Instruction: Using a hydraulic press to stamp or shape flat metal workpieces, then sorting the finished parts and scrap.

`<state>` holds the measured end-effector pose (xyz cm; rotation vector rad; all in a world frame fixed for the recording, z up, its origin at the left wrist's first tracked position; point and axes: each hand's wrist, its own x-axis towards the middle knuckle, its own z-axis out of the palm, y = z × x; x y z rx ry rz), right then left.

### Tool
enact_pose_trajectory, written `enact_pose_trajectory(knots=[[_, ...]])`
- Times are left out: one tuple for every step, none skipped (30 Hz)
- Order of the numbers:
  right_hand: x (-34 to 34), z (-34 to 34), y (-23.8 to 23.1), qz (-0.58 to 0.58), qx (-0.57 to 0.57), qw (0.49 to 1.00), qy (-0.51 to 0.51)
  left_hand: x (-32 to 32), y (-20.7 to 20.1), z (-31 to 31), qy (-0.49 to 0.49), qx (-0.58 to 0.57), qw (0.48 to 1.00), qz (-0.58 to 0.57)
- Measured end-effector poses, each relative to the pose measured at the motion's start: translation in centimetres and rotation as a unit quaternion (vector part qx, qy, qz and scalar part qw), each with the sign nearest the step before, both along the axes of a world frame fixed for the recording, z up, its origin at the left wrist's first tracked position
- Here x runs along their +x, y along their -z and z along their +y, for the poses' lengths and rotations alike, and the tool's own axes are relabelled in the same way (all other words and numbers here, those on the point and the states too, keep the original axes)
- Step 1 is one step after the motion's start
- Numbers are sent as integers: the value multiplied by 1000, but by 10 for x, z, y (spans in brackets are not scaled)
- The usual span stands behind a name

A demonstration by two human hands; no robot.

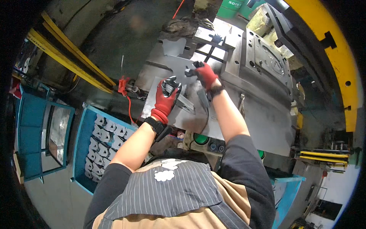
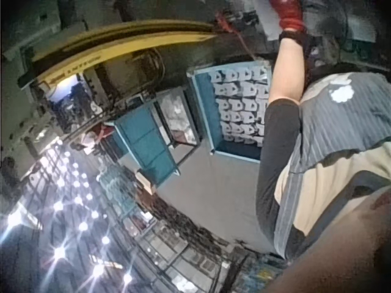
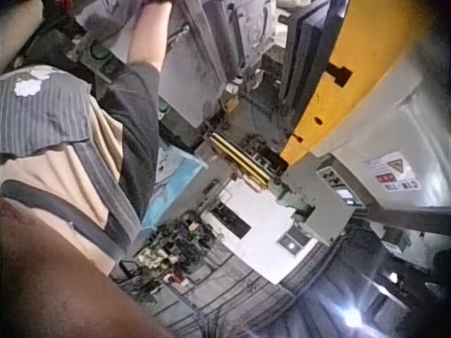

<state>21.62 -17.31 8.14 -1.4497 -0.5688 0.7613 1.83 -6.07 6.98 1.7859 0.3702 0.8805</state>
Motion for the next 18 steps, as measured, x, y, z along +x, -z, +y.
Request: enact_pose_trajectory(knots=[[-7,-17,8,-63,32,997,33,-1,-4,-4,5,-13,1000,21],[-15,-34,17,-125,63,988,65,2,-7,-5,-5,-7,1000,25],[-45,-41,4,-18,71,993,95,0,-7,-1,-29,-1,999,33],[-65,-49,6,-16,147,979,138,2,-8,-2,-40,4,998,39],[-75,-66,21,20,173,976,132,5,-12,-4,-49,12,998,45],[-82,-79,35,57,200,970,123,6,-10,-2,-21,5,999,25],[-93,-82,39,33,176,976,128,5,-5,2,8,-2,1000,8],[-105,-79,45,10,151,980,132,6,-1,3,36,-9,999,-9],[-116,-80,51,-11,125,983,137,4,-11,2,69,-45,997,14],[-118,-84,54,-27,109,986,122,4,-7,0,71,-58,996,20],[-117,-85,56,-44,92,989,107,4,-2,0,74,-70,994,27],[-117,-85,60,-60,77,991,89,4,2,1,73,-82,993,33],[-121,-84,52,-74,62,994,52,4,4,2,61,-54,997,14],[-122,-85,41,-89,48,995,16,3,7,2,41,-46,998,25],[-123,-83,21,-104,35,994,-24,1,4,1,19,-37,999,34],[-124,-84,2,-122,22,990,-64,2,2,-1,-3,-28,999,41],[-124,-90,-11,-44,-43,991,-115,2,3,-5,-65,6,998,2],[-135,-91,-21,-35,-13,995,-91,5,7,-3,-49,-33,998,15]])
